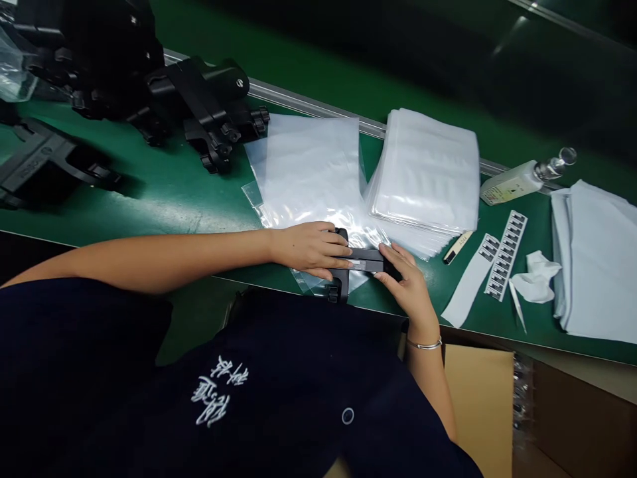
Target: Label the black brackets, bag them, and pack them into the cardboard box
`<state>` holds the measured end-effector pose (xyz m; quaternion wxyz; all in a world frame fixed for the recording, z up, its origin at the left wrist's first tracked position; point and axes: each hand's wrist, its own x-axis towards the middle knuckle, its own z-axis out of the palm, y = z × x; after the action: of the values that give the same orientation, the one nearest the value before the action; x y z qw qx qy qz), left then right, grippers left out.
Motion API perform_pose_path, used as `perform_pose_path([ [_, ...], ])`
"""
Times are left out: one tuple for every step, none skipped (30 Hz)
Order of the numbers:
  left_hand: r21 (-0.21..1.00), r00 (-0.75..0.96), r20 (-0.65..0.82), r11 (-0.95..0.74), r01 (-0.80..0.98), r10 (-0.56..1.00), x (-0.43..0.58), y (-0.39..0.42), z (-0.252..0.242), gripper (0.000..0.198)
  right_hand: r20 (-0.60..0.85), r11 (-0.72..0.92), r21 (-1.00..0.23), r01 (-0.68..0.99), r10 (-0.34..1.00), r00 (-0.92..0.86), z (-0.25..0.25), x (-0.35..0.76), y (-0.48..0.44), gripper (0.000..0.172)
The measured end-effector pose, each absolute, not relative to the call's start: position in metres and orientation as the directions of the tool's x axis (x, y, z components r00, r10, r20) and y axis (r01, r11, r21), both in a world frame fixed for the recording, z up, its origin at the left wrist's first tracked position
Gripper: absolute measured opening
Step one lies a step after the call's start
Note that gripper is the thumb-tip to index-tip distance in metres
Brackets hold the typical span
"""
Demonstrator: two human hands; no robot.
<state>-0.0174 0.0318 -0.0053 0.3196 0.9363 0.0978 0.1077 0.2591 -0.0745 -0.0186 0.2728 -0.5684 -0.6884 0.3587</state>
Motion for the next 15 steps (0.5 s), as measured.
perform_pose_path([
  [0.612,0.955,0.16,-0.784,0.103,0.251,-0.012,0.032,-0.004,0.039,-0.03,0.097,-0.804,0.586,0.978,-0.204,-0.019,0.259,-0.074,0.047],
  [0.597,0.954,0.166,-0.795,0.103,0.248,-0.006,0.03,-0.003,0.04,-0.026,0.101,-0.804,0.586,0.979,-0.204,-0.019,0.259,-0.074,0.047],
  [0.575,0.958,0.155,-0.811,0.113,0.243,0.0,0.028,-0.002,0.041,-0.018,0.106,-0.804,0.585,0.979,-0.203,-0.019,0.259,-0.074,0.047],
  [0.545,0.963,0.132,-0.829,0.129,0.236,0.006,0.026,0.0,0.042,-0.009,0.113,-0.803,0.585,0.979,-0.202,-0.019,0.259,-0.074,0.047],
  [0.51,0.967,0.103,-0.847,0.149,0.232,0.011,0.023,0.001,0.042,0.0,0.121,-0.802,0.585,0.979,-0.202,-0.019,0.26,-0.074,0.046],
  [0.477,0.969,0.079,-0.862,0.169,0.234,0.013,0.019,0.003,0.043,0.008,0.128,-0.799,0.588,0.979,-0.202,-0.019,0.26,-0.074,0.046],
  [0.451,0.969,0.064,-0.873,0.186,0.239,0.013,0.015,0.005,0.043,0.014,0.135,-0.795,0.592,0.979,-0.205,-0.019,0.261,-0.073,0.046],
  [0.433,0.967,0.059,-0.879,0.199,0.249,0.01,0.01,0.006,0.044,0.017,0.141,-0.79,0.597,0.978,-0.208,-0.019,0.261,-0.073,0.046],
  [0.424,0.964,0.06,-0.881,0.212,0.261,0.004,0.006,0.007,0.044,0.02,0.147,-0.784,0.603,0.977,-0.213,-0.019,0.262,-0.073,0.045],
  [0.418,0.958,0.062,-0.879,0.229,0.279,-0.004,0.002,0.008,0.044,0.022,0.154,-0.778,0.609,0.976,-0.218,-0.018,0.262,-0.073,0.045],
  [0.413,0.951,0.061,-0.875,0.251,0.302,-0.013,-0.002,0.009,0.044,0.024,0.162,-0.771,0.616,0.974,-0.226,-0.017,0.262,-0.073,0.046],
  [0.407,0.942,0.056,-0.869,0.282,0.332,-0.022,-0.006,0.009,0.044,0.026,0.172,-0.761,0.626,0.971,-0.236,-0.016,0.262,-0.072,0.047],
  [0.401,0.926,0.05,-0.856,0.325,0.375,-0.03,-0.01,0.008,0.044,0.026,0.187,-0.749,0.636,0.967,-0.254,-0.015,0.261,-0.072,0.051],
  [0.4,0.9,0.053,-0.835,0.377,0.432,-0.037,-0.013,0.007,0.045,0.024,0.209,-0.737,0.643,0.959,-0.283,-0.014,0.259,-0.072,0.055],
  [0.409,0.862,0.068,-0.802,0.435,0.502,-0.041,-0.017,0.005,0.047,0.023,0.239,-0.726,0.644,0.946,-0.325,-0.014,0.257,-0.071,0.059],
])
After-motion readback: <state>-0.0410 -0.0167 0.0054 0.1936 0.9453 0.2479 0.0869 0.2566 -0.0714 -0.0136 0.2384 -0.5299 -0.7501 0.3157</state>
